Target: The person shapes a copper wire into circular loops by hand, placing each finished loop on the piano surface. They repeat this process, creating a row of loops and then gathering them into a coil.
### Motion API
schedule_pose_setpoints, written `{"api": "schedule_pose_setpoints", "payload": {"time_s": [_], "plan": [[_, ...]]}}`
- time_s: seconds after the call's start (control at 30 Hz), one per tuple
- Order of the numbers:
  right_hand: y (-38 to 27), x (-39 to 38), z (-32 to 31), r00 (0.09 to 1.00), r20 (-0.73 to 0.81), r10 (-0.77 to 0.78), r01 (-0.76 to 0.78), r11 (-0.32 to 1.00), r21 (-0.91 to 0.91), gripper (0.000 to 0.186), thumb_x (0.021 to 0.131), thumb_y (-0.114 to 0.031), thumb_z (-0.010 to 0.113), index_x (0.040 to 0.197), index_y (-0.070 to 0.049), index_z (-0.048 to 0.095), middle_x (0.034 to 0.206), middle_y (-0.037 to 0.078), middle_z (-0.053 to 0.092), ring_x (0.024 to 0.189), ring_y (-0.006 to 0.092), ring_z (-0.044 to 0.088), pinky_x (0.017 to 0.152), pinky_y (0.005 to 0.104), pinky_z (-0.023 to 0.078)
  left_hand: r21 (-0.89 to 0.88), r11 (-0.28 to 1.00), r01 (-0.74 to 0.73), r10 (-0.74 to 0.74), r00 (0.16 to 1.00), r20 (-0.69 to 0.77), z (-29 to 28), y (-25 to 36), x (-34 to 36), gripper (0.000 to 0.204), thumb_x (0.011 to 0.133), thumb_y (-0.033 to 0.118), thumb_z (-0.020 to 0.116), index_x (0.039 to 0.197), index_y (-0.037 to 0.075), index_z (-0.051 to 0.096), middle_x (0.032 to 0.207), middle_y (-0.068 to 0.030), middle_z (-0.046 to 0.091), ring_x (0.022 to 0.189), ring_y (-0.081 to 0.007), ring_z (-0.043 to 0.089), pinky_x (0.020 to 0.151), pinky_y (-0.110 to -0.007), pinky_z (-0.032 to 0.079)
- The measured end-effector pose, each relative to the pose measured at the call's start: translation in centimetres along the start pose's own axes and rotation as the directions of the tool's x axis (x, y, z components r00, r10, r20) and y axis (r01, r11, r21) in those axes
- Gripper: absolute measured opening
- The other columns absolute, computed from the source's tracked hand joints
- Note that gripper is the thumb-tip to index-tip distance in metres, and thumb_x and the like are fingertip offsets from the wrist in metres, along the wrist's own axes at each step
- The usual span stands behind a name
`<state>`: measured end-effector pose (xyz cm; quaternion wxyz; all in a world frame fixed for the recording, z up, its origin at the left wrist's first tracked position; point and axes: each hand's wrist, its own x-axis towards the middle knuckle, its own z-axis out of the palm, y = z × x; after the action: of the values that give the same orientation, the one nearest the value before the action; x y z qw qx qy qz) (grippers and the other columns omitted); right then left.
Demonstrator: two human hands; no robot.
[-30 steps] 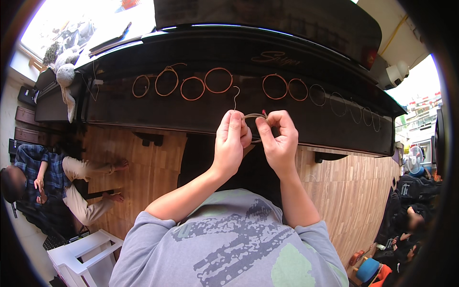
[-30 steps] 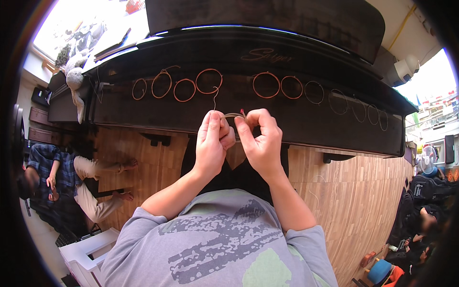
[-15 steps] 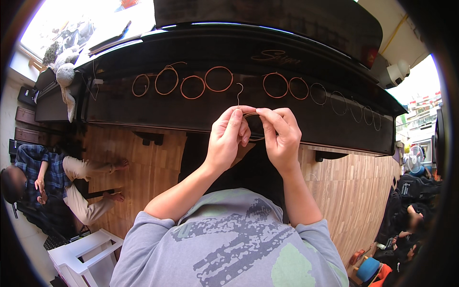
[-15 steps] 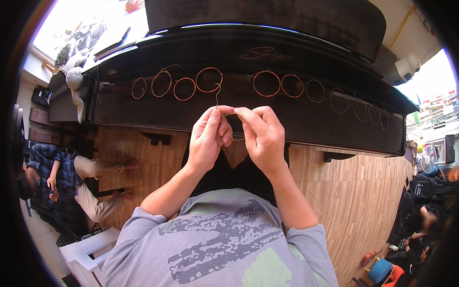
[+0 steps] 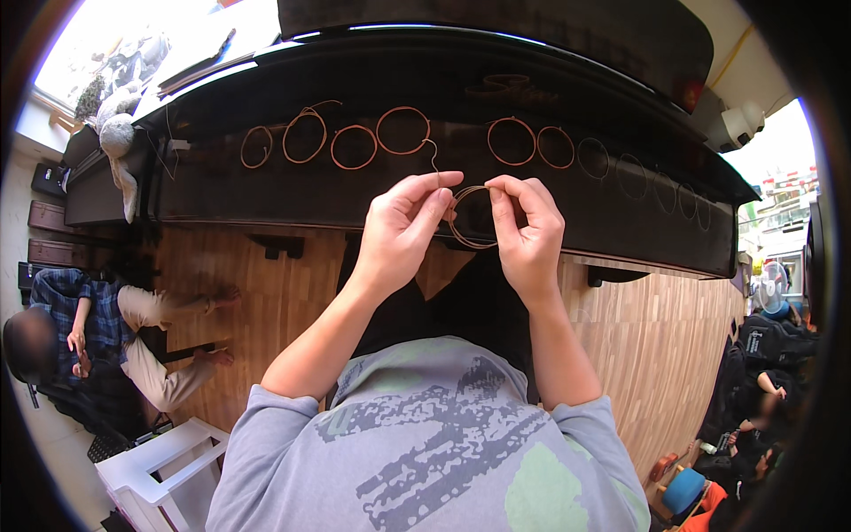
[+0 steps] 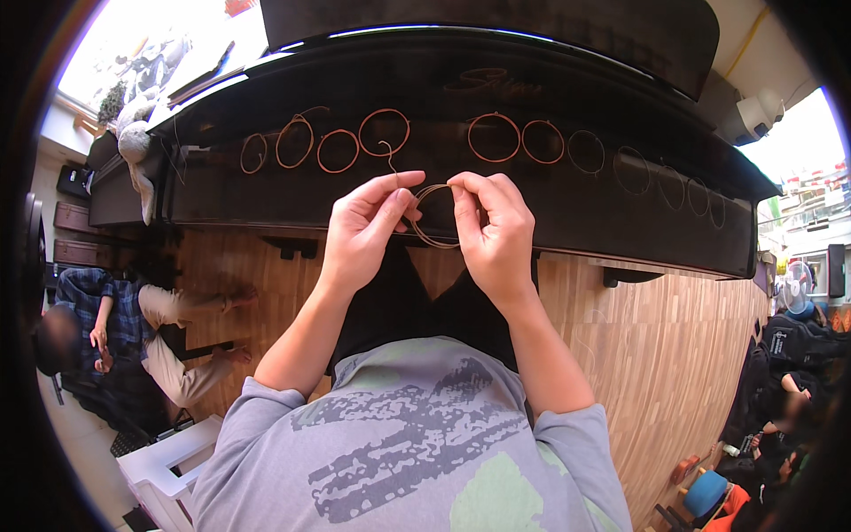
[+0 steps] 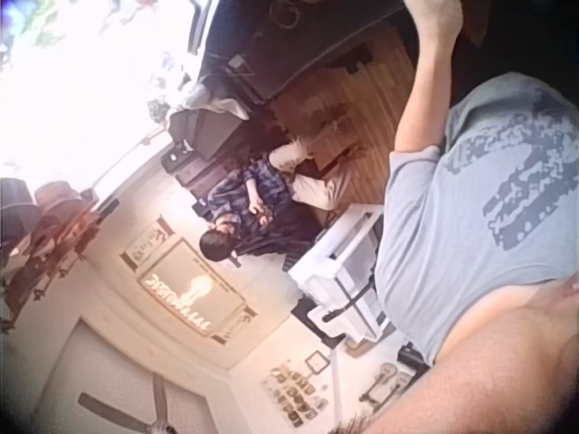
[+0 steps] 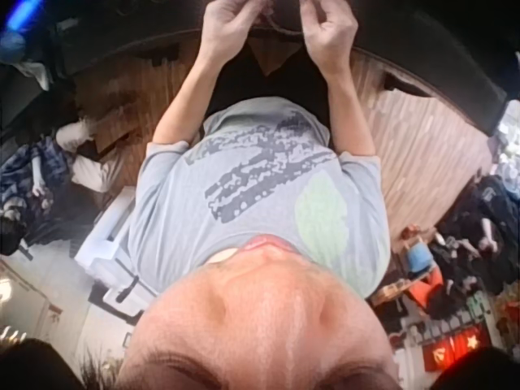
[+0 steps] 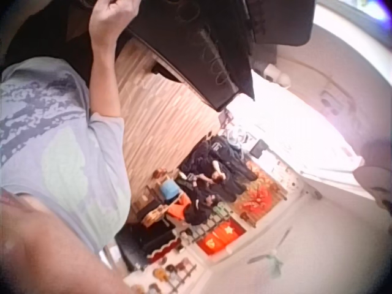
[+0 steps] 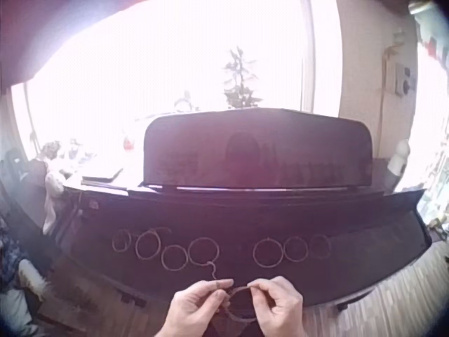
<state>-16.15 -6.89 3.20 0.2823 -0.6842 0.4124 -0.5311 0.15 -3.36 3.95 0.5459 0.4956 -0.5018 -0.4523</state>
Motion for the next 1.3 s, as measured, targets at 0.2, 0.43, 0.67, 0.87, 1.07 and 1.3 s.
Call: {"api": "schedule_pose_setpoints", "payload": {"time_s": [0.2,0.43,0.67,0.87,1.07,1.3], "plan": [[-0.4,-0.1,0.2,0.999,-0.017,-0.031,0.03,0.998,-0.05,0.007,0.09,0.001,0.062,0.095,0.001,0.066,0.074,0.003,0.055,0.057,0.0072,0.046,0.05,0.0232,0.037,0.357,0.863,-0.358,0.405,0.912,-0.063,0.4,-0.1,-0.1,0.025,0.085,0.002,0.069,0.109,0.004,0.07,0.086,-0.0034,0.063,0.075,-0.0117,0.062,0.066,-0.023,0.05],[-0.5,-0.4,0.5,0.995,-0.009,0.1,-0.098,0.987,0.129,0.007,0.091,-0.001,0.061,0.096,0.001,0.066,0.075,0.002,0.055,0.06,0.0083,0.048,0.053,0.024,0.039,0.287,0.873,-0.395,0.412,0.911,0.001,0.9,-0.4,-0.1,0.014,0.081,0.0,0.07,0.094,0.004,0.073,0.102,-0.0128,0.066,0.072,-0.0134,0.063,0.059,-0.026,0.052],[-1.5,-0.6,0.5,1.0,0.005,-0.001,0.001,1.0,0.023,0.008,0.09,0.0,0.062,0.097,0.0,0.066,0.075,0.004,0.055,0.061,0.0105,0.049,0.054,0.0241,0.04,0.162,0.953,-0.256,0.251,0.967,0.052,0.8,0.3,-0.5,0.007,0.081,0.005,0.073,0.084,-0.001,0.07,0.08,-0.006,0.066,0.061,-0.0084,0.06,0.055,-0.021,0.047],[-1.7,-1.0,0.7,0.996,0.037,0.076,-0.08,0.991,0.104,0.008,0.091,0.001,0.061,0.098,-0.001,0.066,0.077,0.004,0.055,0.063,0.0114,0.05,0.054,0.0246,0.041,0.389,0.83,-0.399,0.458,0.886,-0.068,1.1,0.1,-0.4,0.008,0.079,0.004,0.075,0.08,0.001,0.068,0.078,-0.005,0.064,0.053,-0.0089,0.058,0.046,-0.021,0.047],[-2.2,-1.2,0.8,0.993,0.107,0.042,-0.056,0.991,0.125,0.011,0.092,0.001,0.058,0.101,-0.001,0.064,0.078,0.005,0.055,0.063,0.0117,0.05,0.054,0.0249,0.041,0.618,0.638,-0.459,0.627,0.776,-0.071,1.0,-0.1,-0.1,0.017,0.076,0.001,0.075,0.07,0.003,0.059,0.076,-0.0059,0.062,0.05,-0.0136,0.059,0.042,-0.025,0.047],[-2.7,-1.7,0.5,0.993,0.115,-0.01,-0.006,0.99,0.138,0.01,0.087,-0.003,0.064,0.097,-0.002,0.064,0.074,0.003,0.056,0.057,0.0088,0.047,0.05,0.0233,0.039,0.611,0.643,-0.462,0.639,0.764,-0.094,0.3,0.1,0.2,0.028,0.076,-0.002,0.075,0.063,0.004,0.051,0.072,-0.0059,0.059,0.05,-0.0145,0.057,0.042,-0.026,0.045]]}}
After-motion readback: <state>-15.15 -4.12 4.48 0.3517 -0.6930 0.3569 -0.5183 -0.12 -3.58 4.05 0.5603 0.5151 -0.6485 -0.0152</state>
